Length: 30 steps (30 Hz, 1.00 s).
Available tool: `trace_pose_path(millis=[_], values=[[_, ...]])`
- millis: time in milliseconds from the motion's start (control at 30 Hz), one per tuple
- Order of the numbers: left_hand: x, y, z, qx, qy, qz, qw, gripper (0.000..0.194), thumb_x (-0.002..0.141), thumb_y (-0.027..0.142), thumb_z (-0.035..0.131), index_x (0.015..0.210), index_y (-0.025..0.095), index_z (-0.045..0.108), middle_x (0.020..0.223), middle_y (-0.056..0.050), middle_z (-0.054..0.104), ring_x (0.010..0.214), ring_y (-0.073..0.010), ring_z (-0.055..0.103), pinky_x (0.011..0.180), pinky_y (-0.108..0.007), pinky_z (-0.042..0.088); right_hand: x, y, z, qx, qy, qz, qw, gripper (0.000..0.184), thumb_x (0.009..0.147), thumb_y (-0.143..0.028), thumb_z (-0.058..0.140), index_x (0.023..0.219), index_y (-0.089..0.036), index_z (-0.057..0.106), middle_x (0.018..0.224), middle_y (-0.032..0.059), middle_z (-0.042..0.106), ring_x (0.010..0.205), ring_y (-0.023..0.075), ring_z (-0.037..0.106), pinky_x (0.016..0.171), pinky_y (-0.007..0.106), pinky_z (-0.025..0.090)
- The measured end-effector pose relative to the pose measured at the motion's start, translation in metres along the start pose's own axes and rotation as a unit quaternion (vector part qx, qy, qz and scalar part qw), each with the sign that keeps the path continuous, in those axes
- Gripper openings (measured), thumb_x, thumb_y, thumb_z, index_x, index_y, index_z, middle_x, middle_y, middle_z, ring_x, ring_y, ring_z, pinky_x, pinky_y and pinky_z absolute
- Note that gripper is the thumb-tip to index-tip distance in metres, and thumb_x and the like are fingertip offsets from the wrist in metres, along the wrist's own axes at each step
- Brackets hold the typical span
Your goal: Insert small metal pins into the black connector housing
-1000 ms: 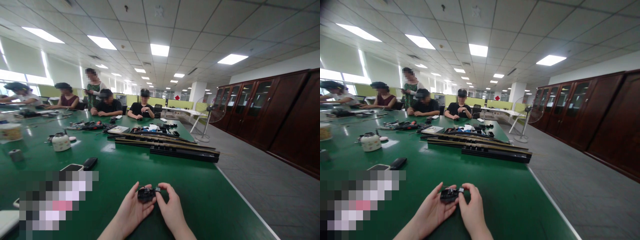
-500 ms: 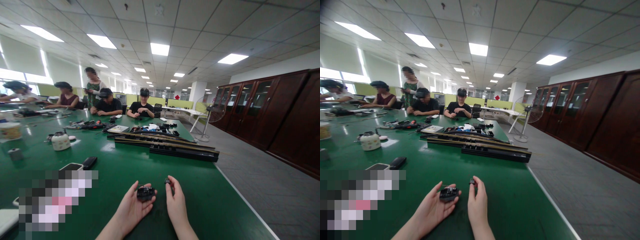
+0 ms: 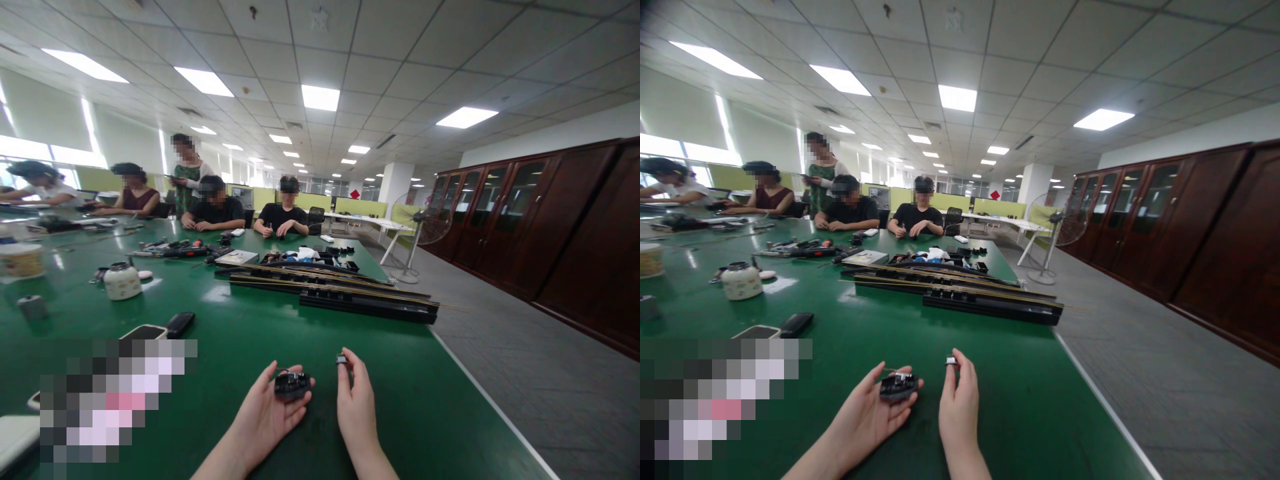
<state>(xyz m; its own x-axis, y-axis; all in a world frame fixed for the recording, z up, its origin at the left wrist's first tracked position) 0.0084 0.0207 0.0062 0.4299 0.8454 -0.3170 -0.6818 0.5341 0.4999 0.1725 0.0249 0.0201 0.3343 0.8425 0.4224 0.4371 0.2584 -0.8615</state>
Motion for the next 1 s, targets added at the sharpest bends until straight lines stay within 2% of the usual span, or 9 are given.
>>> trace_pose_path(millis=[100, 267, 467, 700, 867, 1000], values=[[0.000, 0.000, 0.000, -0.003, -0.003, 0.001, 1.000, 0.035, 0.082, 0.042, 0.048, 0.104, 0.016, 0.053, 0.088, -0.013, 0.071, 0.070, -0.0230, 0.069, 0.064, -0.031, 0.048, -0.002, -0.003, 0.001, -0.006, -0.016, -0.012, 1.000, 0.031, 0.081, -0.039, 0.047, 0.102, -0.019, 0.059, 0.103, 0.0091, 0.063, 0.098, 0.0215, 0.058, 0.088, 0.035, 0.045], [0.001, 0.000, -0.001, -0.004, -0.006, 0.003, 1.000, 0.032, 0.082, 0.041, 0.047, 0.098, 0.015, 0.056, 0.083, -0.013, 0.072, 0.071, -0.0233, 0.069, 0.065, -0.031, 0.048, -0.010, -0.016, 0.006, -0.015, -0.087, -0.037, 0.995, 0.022, 0.077, -0.033, 0.053, 0.094, -0.021, 0.062, 0.094, 0.0068, 0.065, 0.091, 0.0209, 0.059, 0.084, 0.034, 0.046], [-0.001, 0.000, 0.001, -0.018, 0.003, -0.001, 1.000, 0.029, 0.084, 0.039, 0.047, 0.090, 0.014, 0.060, 0.076, -0.009, 0.072, 0.061, -0.0176, 0.067, 0.065, -0.028, 0.048, -0.020, -0.033, 0.014, 0.024, -0.169, -0.070, 0.983, 0.016, 0.070, -0.021, 0.060, 0.085, -0.022, 0.064, 0.088, 0.0042, 0.064, 0.086, 0.0193, 0.059, 0.081, 0.033, 0.046], [0.000, -0.002, 0.001, -0.018, -0.021, -0.006, 1.000, 0.031, 0.084, 0.039, 0.047, 0.089, 0.013, 0.062, 0.074, -0.009, 0.072, 0.061, -0.0168, 0.066, 0.064, -0.027, 0.048, -0.020, -0.041, 0.014, 0.038, -0.188, -0.096, 0.977, 0.016, 0.072, -0.019, 0.059, 0.086, -0.024, 0.064, 0.102, 0.0049, 0.062, 0.102, 0.0199, 0.053, 0.092, 0.037, 0.040], [0.001, -0.003, 0.001, -0.024, -0.025, 0.005, 0.999, 0.028, 0.084, 0.036, 0.048, 0.085, 0.013, 0.063, 0.069, -0.006, 0.070, 0.062, -0.0168, 0.066, 0.065, -0.027, 0.049, -0.022, -0.039, 0.017, -0.018, -0.214, -0.118, 0.970, 0.021, 0.069, -0.017, 0.061, 0.086, -0.028, 0.066, 0.102, 0.0029, 0.064, 0.101, 0.0220, 0.054, 0.091, 0.041, 0.039], [0.003, -0.005, -0.002, -0.019, -0.005, 0.019, 1.000, 0.025, 0.084, 0.033, 0.049, 0.083, 0.012, 0.062, 0.071, -0.006, 0.070, 0.063, -0.0167, 0.067, 0.066, -0.027, 0.049, -0.022, -0.034, 0.022, -0.052, -0.232, -0.097, 0.966, 0.022, 0.067, -0.017, 0.062, 0.084, -0.030, 0.066, 0.099, 0.0018, 0.065, 0.100, 0.0237, 0.054, 0.090, 0.043, 0.039]])
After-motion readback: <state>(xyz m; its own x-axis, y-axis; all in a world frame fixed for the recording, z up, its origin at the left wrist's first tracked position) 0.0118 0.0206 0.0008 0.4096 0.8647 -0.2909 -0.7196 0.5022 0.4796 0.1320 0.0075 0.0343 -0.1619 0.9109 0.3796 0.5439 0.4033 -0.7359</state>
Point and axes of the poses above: each hand's wrist, its own x-axis towards the middle knuckle, its own z-axis out of the palm, y = z × x, the point moved 3 cm from there along x, towards the middle knuckle
